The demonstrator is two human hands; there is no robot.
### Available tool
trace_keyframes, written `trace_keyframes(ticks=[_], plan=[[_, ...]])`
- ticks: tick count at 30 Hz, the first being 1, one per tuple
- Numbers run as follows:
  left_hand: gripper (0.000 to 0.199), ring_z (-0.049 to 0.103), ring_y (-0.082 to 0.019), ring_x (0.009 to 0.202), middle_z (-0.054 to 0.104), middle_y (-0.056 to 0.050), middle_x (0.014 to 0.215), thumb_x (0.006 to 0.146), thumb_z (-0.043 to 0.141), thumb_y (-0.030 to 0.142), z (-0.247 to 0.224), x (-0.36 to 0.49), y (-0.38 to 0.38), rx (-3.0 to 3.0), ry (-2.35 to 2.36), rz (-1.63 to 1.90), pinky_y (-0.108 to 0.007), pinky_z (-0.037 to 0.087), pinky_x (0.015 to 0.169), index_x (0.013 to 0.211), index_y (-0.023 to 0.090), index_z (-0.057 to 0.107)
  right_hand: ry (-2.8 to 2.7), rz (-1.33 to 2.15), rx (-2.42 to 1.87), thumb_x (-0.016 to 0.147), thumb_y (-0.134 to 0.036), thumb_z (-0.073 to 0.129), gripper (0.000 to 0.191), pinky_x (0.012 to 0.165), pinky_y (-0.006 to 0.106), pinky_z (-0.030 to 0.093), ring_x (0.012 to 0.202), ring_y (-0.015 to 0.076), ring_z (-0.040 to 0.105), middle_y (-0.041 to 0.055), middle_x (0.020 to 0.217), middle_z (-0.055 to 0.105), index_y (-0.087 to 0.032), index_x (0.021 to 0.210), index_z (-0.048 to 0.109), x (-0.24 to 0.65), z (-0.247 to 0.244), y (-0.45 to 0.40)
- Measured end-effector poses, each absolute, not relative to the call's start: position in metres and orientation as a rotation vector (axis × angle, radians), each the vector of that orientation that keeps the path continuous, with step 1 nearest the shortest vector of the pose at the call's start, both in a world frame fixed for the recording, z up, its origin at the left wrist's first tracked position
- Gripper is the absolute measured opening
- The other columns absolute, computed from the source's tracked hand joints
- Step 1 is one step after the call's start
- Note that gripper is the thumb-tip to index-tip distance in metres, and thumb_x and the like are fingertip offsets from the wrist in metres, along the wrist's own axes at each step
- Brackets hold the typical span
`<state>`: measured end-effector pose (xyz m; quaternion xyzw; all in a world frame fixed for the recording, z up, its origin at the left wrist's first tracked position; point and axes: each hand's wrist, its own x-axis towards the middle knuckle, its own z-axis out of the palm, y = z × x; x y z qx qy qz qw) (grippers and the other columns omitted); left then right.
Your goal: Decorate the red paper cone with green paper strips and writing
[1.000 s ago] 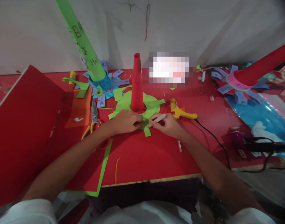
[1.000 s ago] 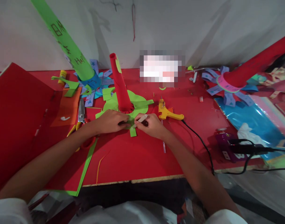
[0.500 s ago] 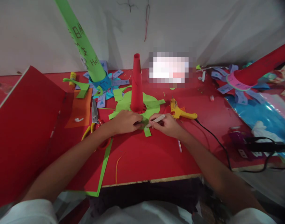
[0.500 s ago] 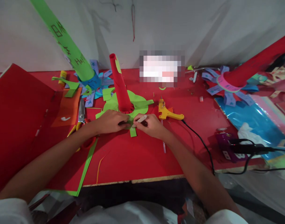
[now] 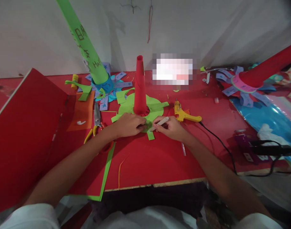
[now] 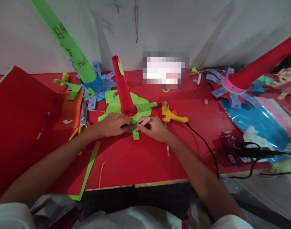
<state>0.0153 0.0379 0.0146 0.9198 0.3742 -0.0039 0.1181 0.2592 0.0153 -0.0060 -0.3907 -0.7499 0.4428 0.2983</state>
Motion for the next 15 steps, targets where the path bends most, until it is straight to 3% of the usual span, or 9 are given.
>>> trace_keyframes(ticks=[15], plan=[[0.014, 0.062, -0.017, 0.067, 0.075, -0.002, 0.085, 0.091, 0.053, 0.022, 0.022, 0.0163, 0.0364, 2.685, 1.077, -0.065, -0.03, 0.021, 0.058, 0.083, 0.021, 0.065, -1.967, 1.243, -1.046, 0.095, -0.039, 0.061, 0.024, 0.055, 0.024, 0.042, 0.062, 0.0131, 0.061, 0.0028, 0.073, 0.071, -0.017, 0.09, 0.069, 0.2587, -0.0021, 0.0143]])
